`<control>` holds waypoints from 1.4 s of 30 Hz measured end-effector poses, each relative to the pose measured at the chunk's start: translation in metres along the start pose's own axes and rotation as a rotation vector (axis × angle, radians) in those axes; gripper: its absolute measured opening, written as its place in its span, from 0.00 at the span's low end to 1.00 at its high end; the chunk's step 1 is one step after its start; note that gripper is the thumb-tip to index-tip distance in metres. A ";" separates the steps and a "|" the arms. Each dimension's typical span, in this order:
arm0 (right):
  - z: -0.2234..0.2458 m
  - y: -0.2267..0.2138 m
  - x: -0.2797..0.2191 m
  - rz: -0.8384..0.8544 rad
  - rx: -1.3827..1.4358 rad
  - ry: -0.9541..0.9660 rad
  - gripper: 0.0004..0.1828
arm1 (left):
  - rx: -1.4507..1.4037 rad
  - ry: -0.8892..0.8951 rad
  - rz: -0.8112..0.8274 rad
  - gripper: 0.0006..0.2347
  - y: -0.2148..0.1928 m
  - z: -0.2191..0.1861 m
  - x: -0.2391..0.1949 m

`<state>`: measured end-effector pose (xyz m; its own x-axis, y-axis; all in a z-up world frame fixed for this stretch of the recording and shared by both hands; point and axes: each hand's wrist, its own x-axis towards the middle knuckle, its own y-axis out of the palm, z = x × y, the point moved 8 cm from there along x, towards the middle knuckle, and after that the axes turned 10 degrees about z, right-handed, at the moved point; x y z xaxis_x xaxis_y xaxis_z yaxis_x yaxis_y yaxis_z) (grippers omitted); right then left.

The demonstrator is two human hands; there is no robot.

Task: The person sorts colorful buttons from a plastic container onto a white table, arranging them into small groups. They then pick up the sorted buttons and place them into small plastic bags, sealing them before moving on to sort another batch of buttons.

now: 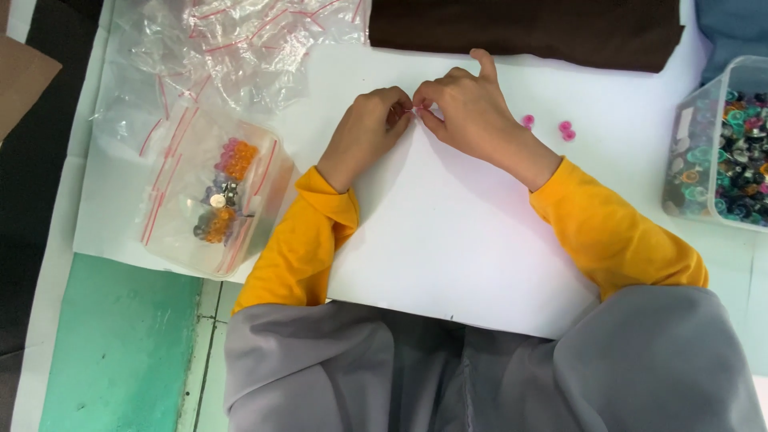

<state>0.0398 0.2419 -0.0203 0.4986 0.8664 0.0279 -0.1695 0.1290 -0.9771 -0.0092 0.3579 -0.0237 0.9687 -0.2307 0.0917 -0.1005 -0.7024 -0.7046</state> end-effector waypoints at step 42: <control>0.029 0.057 0.118 0.029 -0.034 -0.074 0.21 | 0.949 -0.537 -0.490 0.17 -0.029 0.119 -0.024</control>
<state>0.0642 0.3655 -0.0663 0.4293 0.9030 0.0143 -0.1533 0.0884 -0.9842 -0.0025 0.4637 -0.0894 0.8510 0.3923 0.3491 0.2953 0.1922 -0.9359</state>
